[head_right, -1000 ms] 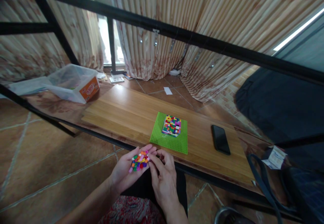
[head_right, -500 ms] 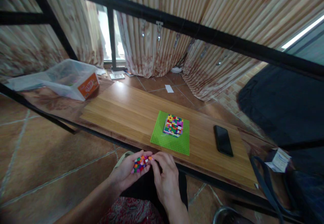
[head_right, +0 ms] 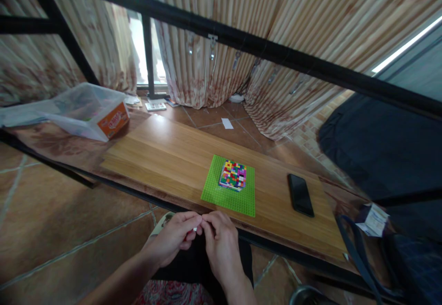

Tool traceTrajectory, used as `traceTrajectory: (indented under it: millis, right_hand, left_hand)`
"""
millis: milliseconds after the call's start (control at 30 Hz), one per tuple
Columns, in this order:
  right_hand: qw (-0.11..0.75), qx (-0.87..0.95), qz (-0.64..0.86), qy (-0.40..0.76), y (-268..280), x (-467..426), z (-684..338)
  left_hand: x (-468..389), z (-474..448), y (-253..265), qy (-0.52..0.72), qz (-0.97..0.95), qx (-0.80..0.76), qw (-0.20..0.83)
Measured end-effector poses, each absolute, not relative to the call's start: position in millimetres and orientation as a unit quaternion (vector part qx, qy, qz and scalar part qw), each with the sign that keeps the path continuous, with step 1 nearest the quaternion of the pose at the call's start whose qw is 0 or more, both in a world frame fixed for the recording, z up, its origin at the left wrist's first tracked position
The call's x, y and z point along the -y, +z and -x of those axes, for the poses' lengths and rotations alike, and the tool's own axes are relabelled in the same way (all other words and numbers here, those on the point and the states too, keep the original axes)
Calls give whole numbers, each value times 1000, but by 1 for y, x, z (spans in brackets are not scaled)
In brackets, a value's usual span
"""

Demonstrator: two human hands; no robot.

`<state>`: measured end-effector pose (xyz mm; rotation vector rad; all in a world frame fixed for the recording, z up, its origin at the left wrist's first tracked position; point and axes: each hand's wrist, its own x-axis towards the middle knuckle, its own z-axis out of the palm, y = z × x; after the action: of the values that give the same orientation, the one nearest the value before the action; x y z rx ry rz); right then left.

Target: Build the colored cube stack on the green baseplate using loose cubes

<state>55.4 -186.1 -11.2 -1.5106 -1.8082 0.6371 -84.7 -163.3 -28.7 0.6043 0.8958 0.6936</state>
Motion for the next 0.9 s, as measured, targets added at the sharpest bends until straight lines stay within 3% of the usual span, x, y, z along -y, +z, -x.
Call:
traceTrajectory:
  millis: [333, 467, 667, 900]
  right_hand:
    - [473, 527, 622, 335, -21, 176, -68]
    - [488, 556, 617, 268, -15, 154, -82]
    - [433, 627, 634, 130, -7, 114, -95]
    - [410, 665, 623, 19, -24, 79, -104]
  left_hand:
    - [155, 92, -34, 316, -197, -365, 853]
    - [167, 85, -41, 258, -196, -378, 867]
    - [198, 68, -59, 173, -181, -371, 894]
    - [202, 67, -74, 151, -187, -367, 899]
